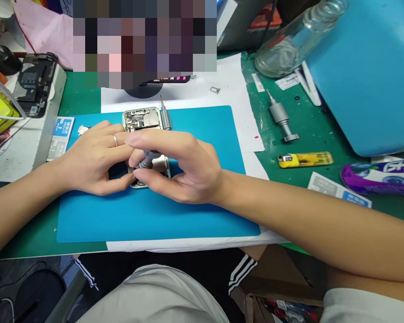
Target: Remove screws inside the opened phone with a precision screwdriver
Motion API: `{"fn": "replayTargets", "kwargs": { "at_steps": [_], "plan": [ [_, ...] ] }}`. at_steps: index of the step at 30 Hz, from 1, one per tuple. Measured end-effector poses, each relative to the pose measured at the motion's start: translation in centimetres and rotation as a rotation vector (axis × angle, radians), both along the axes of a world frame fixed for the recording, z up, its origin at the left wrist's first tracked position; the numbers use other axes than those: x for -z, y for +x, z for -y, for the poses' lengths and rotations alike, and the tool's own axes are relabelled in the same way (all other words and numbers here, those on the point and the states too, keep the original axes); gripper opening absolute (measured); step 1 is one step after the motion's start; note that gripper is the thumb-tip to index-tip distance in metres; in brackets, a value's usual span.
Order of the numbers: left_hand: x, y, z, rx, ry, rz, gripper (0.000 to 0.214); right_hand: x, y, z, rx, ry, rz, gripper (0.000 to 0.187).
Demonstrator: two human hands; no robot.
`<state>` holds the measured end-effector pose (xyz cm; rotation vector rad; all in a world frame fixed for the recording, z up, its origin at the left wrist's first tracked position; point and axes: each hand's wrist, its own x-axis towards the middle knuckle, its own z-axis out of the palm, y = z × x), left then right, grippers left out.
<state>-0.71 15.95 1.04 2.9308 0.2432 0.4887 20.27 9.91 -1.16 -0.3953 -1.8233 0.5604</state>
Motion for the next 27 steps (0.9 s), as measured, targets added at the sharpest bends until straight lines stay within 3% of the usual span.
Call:
{"fn": "replayTargets", "kwargs": {
  "at_steps": [4, 9, 12, 19, 27],
  "plan": [
    [0.1, 0.1, 0.0, 0.002, -0.004, 0.0, 0.015, 0.0, 0.0, 0.1, 0.043, -0.038, -0.023, 0.062],
    [0.1, 0.0, 0.0, 0.015, 0.002, 0.005, 0.014, 0.0, 0.5, -0.1, 0.061, 0.042, 0.062, 0.07],
    [-0.1, -0.2, 0.0, 0.047, 0.02, 0.026, 0.01, 0.2, 0.5, 0.1, 0.142, 0.023, 0.064, 0.071],
    [-0.2, -0.3, -0.2, 0.097, 0.049, -0.005, 0.014, 0.4, -1.0, 0.9, 0.317, -0.099, -0.103, 0.052],
    [-0.3, -0.1, -0.2, 0.089, 0.041, 0.001, 0.015, 0.3, -0.8, 0.1, 0.298, 0.045, -0.13, 0.051]
  ]
}}
